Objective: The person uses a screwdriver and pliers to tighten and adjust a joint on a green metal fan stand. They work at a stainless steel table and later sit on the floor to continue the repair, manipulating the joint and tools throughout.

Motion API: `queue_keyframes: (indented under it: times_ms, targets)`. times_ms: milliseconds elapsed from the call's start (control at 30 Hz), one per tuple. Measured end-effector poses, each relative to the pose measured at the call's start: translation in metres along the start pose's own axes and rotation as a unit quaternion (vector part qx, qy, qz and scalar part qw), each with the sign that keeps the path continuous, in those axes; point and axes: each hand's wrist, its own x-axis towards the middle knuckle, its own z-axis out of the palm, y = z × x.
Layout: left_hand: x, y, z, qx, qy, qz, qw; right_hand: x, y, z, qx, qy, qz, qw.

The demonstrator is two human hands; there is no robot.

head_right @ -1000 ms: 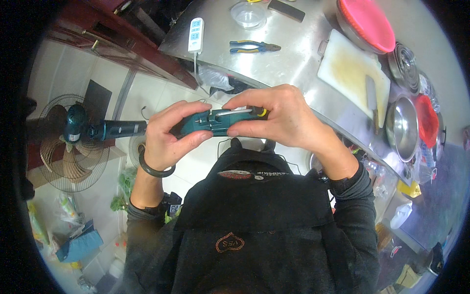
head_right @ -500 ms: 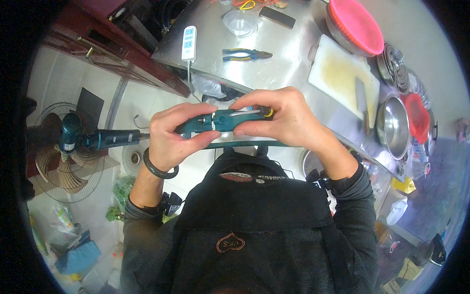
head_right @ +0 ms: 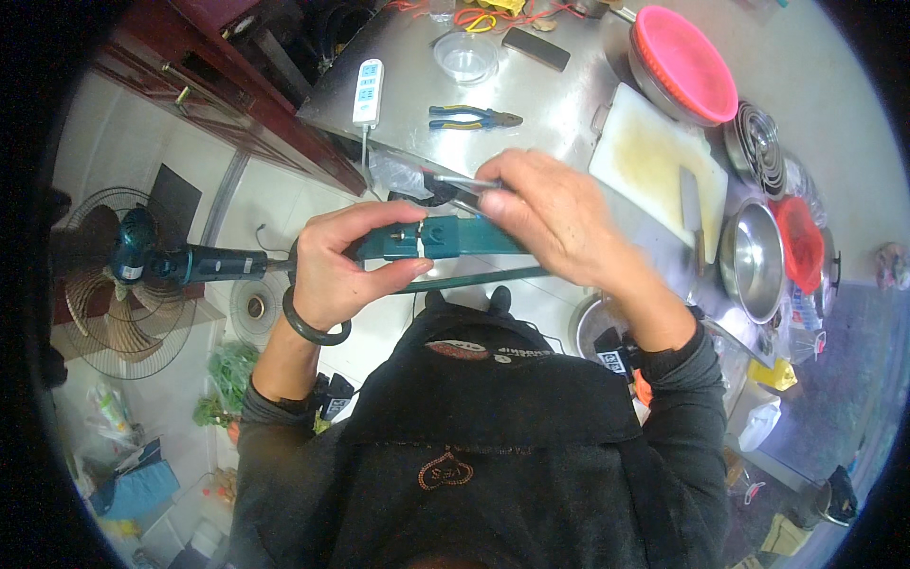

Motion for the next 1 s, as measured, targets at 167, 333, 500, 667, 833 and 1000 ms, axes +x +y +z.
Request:
queue_keyframes:
  times_ms: [167,333,500,667,833,1000]
  targets:
    - [0.001,0.007,0.002,-0.016,0.021,-0.032,0.999,0.006,-0.024,-0.035,-0.171,-0.002,-0.139,0.975]
    - [0.005,0.01,0.004,-0.018,0.017,0.001,1.0,-0.002,-0.04,-0.049,-0.26,-0.031,-0.111,0.959]
    - [0.009,0.008,0.003,-0.024,0.024,0.025,0.999,-0.005,-0.036,-0.052,-0.188,-0.022,-0.098,0.977]
    - [0.011,0.007,0.001,-0.044,0.03,0.032,0.998,-0.003,-0.034,-0.052,-0.145,-0.017,-0.129,0.981]
    - [0.014,0.005,-0.002,-0.07,0.031,0.045,0.996,0.004,-0.035,-0.05,-0.131,0.012,-0.158,0.979]
    - [0.017,0.005,-0.006,-0.043,0.038,0.057,0.997,0.009,-0.033,-0.051,-0.111,0.008,-0.161,0.981]
